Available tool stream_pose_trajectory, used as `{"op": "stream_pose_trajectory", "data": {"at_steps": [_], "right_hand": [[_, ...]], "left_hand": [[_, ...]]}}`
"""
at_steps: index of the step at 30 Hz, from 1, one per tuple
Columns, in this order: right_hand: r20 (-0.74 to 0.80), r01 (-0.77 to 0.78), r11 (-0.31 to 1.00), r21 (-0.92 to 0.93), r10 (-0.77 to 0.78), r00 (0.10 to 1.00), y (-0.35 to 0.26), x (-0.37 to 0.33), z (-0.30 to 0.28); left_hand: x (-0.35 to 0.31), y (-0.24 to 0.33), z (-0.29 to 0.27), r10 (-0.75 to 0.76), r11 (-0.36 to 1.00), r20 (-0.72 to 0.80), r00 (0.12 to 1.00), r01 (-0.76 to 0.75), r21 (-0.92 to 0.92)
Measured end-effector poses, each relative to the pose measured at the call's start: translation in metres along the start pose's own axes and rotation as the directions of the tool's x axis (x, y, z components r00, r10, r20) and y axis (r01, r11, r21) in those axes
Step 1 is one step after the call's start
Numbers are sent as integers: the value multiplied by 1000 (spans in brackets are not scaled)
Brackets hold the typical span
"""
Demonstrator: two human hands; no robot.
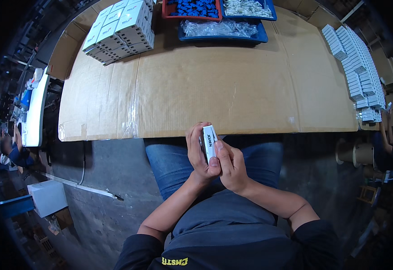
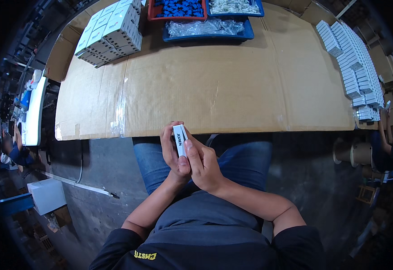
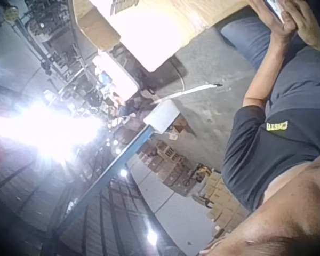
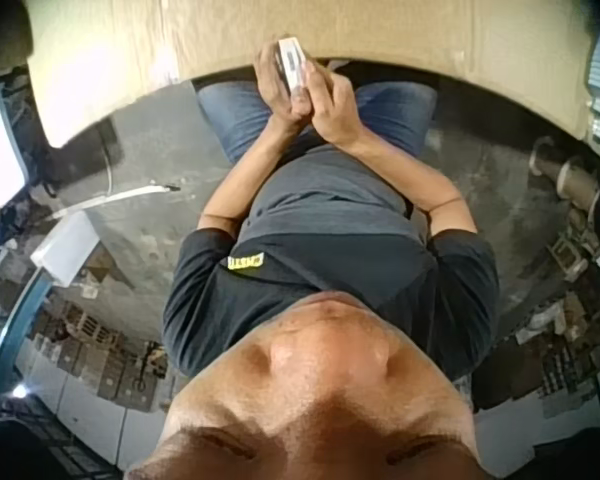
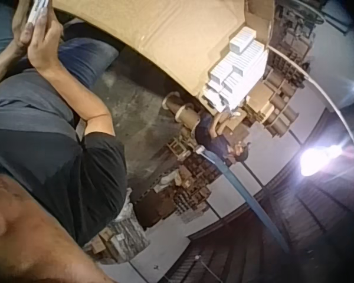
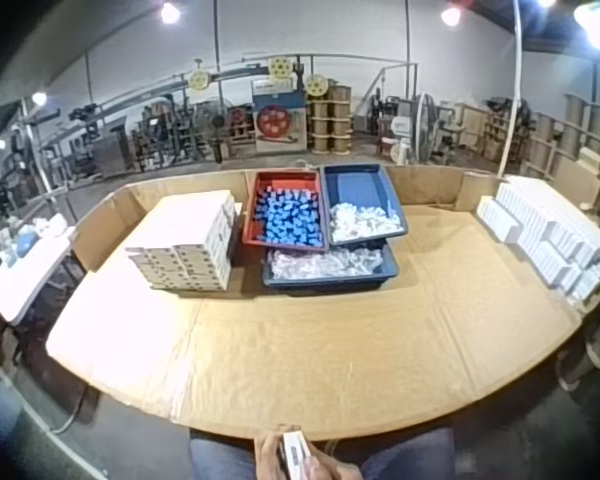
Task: Assembling components into electronic housing units and placing them in a stack.
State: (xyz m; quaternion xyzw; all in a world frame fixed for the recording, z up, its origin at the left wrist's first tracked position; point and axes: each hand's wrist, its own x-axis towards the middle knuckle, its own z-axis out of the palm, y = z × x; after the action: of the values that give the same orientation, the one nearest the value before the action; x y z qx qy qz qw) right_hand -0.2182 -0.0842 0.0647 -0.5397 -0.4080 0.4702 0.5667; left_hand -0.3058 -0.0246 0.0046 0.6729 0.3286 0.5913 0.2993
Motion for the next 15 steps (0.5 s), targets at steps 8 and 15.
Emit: {"op": "stream_pose_trajectory", "data": {"at_steps": [8,15], "right_hand": [[50,-54,998,-19,55,997,-3,-2,-4],[151,-43,999,-5,43,988,4,13,-11]], "left_hand": [[-2,0,2,0,999,-26,1000,-1,-35],[-3,-5,3,-128,991,36,991,129,-21]]}}
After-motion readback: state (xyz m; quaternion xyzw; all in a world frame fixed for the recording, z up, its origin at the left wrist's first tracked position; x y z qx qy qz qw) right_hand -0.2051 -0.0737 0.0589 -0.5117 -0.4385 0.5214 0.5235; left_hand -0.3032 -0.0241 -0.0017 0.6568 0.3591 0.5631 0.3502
